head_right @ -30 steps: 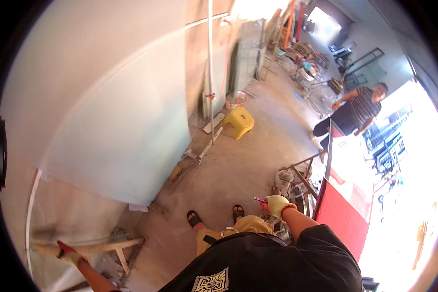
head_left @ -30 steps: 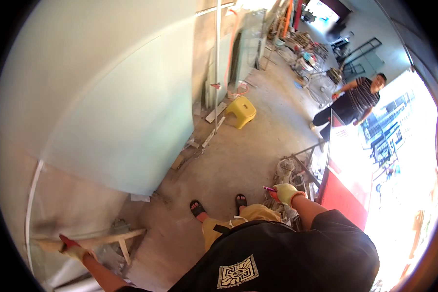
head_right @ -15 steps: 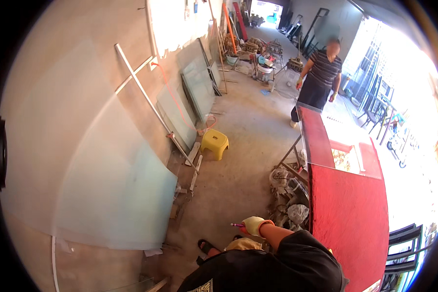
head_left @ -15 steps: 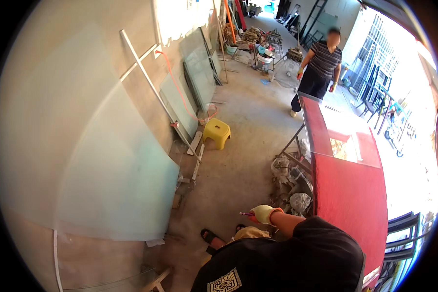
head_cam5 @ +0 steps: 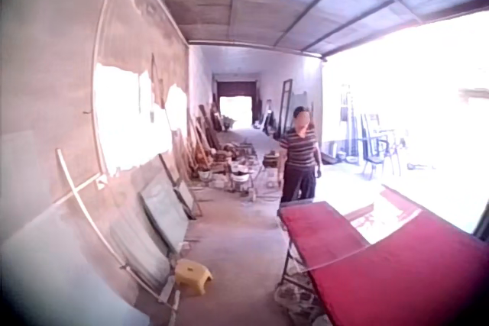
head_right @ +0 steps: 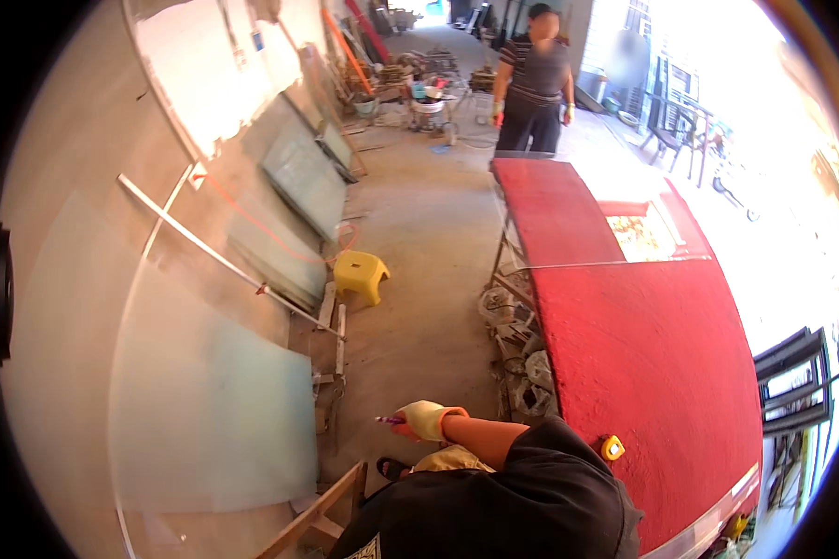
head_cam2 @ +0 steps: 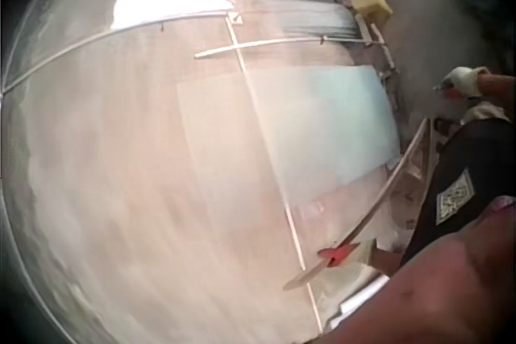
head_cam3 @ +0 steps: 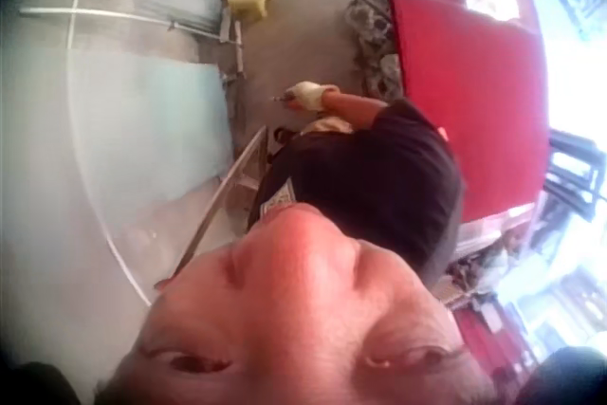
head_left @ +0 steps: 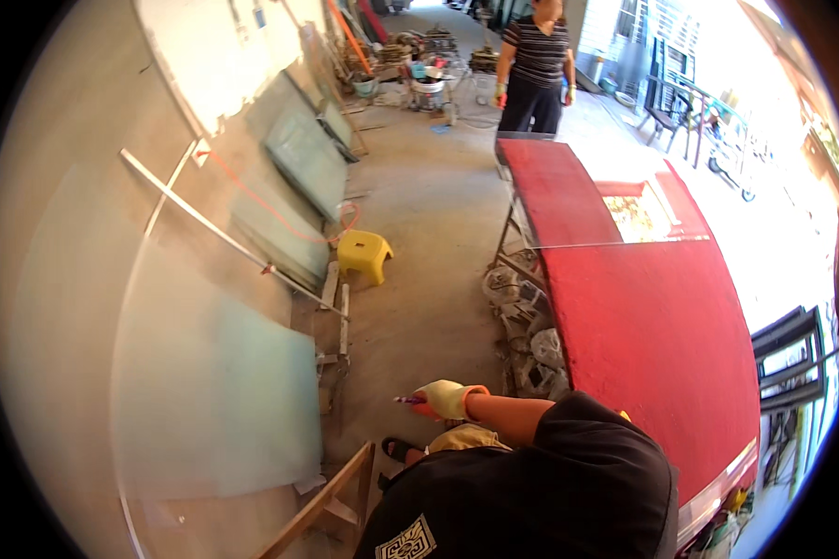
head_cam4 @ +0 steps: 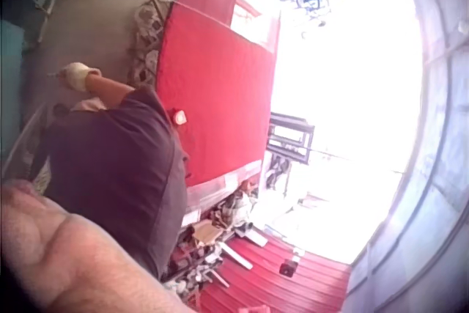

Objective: The person measures a large pane of glass on a table using a tape measure and a long straight edge, then writes on a notepad with a pen. They place a wooden frame template on the glass and use the tape measure to check the alignment and dimensions.

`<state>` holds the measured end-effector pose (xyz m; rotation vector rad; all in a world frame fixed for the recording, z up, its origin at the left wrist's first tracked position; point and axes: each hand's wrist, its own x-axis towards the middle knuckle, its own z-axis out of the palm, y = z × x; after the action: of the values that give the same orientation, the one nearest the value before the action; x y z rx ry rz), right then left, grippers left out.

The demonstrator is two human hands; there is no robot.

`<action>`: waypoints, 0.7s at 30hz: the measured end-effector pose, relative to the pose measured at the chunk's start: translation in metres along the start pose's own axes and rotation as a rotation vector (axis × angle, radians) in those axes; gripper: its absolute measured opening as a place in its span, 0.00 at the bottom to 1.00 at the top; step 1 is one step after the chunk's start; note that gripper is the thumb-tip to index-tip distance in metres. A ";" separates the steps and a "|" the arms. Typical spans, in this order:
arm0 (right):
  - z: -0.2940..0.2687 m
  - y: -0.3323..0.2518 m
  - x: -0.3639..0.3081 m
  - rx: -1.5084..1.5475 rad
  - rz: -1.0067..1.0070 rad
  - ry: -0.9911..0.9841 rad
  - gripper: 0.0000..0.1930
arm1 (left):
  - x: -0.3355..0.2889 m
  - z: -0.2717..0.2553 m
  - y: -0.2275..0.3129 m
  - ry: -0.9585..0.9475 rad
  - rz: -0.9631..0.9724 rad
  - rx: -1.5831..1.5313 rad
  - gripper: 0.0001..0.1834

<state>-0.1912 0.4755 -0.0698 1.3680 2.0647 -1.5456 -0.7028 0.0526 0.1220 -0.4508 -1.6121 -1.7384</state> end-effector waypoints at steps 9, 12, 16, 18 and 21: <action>-0.032 -0.061 -0.055 0.000 -0.149 -0.076 0.36 | -0.032 0.138 0.110 -0.120 -0.060 -0.230 0.43; -0.046 -0.075 -0.075 -0.044 -0.238 -0.081 0.42 | -0.062 0.198 0.181 -0.100 -0.101 -0.251 0.46; -0.058 -0.073 -0.090 -0.218 -0.538 0.143 0.50 | -0.114 0.267 0.255 -0.280 -0.268 -0.463 0.50; -0.063 -0.065 -0.088 -0.205 -0.593 0.269 0.48 | -0.128 0.290 0.283 -0.284 -0.187 -0.463 0.36; -0.073 -0.047 -0.079 -0.228 -0.616 0.442 0.37 | -0.159 0.334 0.313 -0.484 -0.289 -0.681 0.36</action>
<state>-0.1601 0.4943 0.0415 1.1181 3.0426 -1.1892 -0.4450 0.4264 0.2914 -1.0695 -1.3927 -2.5464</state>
